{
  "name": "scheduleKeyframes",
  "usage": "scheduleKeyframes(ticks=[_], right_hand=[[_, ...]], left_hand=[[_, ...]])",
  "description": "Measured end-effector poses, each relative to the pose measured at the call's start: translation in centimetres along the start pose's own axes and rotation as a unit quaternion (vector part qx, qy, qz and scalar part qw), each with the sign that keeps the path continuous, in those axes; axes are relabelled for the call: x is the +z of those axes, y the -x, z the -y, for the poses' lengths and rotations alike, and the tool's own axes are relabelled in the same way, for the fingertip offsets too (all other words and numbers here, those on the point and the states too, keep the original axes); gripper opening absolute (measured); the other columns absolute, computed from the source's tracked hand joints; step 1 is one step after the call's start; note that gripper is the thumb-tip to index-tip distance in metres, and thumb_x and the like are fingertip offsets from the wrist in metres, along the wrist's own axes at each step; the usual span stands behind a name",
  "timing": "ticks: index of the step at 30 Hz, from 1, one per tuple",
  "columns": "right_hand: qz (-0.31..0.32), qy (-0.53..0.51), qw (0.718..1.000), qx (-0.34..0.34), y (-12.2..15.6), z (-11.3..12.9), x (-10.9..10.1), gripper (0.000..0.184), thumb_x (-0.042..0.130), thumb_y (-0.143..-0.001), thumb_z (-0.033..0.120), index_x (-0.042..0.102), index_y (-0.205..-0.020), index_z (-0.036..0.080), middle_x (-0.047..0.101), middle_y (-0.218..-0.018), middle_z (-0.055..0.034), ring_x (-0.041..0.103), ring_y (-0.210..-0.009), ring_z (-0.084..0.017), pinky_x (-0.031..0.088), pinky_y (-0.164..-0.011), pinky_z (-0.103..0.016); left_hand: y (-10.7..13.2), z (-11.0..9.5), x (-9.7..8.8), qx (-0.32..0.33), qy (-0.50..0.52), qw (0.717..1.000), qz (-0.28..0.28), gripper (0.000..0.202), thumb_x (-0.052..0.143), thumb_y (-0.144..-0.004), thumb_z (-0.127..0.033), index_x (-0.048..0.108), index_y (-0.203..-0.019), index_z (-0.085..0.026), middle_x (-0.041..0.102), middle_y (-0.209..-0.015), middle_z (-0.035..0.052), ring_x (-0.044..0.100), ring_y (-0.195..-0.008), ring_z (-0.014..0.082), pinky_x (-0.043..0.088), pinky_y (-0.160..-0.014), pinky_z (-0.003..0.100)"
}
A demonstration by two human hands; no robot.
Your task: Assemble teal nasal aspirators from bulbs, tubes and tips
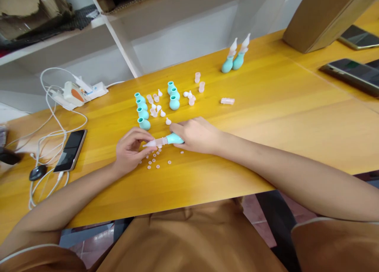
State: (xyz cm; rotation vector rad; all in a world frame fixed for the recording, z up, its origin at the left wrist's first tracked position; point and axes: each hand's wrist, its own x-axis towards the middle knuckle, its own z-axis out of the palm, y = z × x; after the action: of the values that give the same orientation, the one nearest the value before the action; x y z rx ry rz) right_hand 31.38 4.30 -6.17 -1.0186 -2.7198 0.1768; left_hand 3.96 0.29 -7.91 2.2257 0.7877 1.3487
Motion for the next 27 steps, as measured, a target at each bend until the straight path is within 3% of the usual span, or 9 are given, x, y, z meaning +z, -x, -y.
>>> scheduleKeyframes(ticks=[16,21,27], right_hand=[[-0.005,0.109,0.993,0.035,0.7,1.9,0.0,0.028,0.062,-0.102,0.039,0.069,-0.107,0.012,0.077,-0.087,-0.0112,0.057,-0.062,-0.017,0.011,-0.059,-0.032],[-0.008,0.149,0.989,0.020,1.1,2.6,-0.8,0.013,0.055,-0.100,0.018,0.067,-0.102,0.013,0.075,-0.085,-0.0120,0.053,-0.059,-0.017,0.011,-0.058,-0.033],[-0.024,0.184,0.983,0.007,1.4,3.2,-1.8,0.019,0.048,-0.094,0.004,0.063,-0.089,0.015,0.066,-0.072,-0.0098,0.041,-0.054,-0.015,0.011,-0.059,-0.034]], left_hand=[[0.0,-0.8,0.1,0.038,-0.040,0.998,-0.009,0.025,0.095,-0.083,-0.017,0.073,-0.093,-0.019,0.075,-0.098,0.0028,0.075,-0.085,0.0127,0.063,-0.073,0.025],[0.1,-1.0,0.2,0.032,-0.049,0.998,0.001,0.022,0.095,-0.085,-0.018,0.074,-0.093,-0.019,0.077,-0.099,0.0032,0.075,-0.084,0.0122,0.063,-0.074,0.025],[0.1,-1.0,0.1,0.025,-0.054,0.998,0.024,0.015,0.092,-0.088,-0.022,0.078,-0.095,-0.019,0.079,-0.098,0.0045,0.076,-0.083,0.0132,0.065,-0.075,0.027]])
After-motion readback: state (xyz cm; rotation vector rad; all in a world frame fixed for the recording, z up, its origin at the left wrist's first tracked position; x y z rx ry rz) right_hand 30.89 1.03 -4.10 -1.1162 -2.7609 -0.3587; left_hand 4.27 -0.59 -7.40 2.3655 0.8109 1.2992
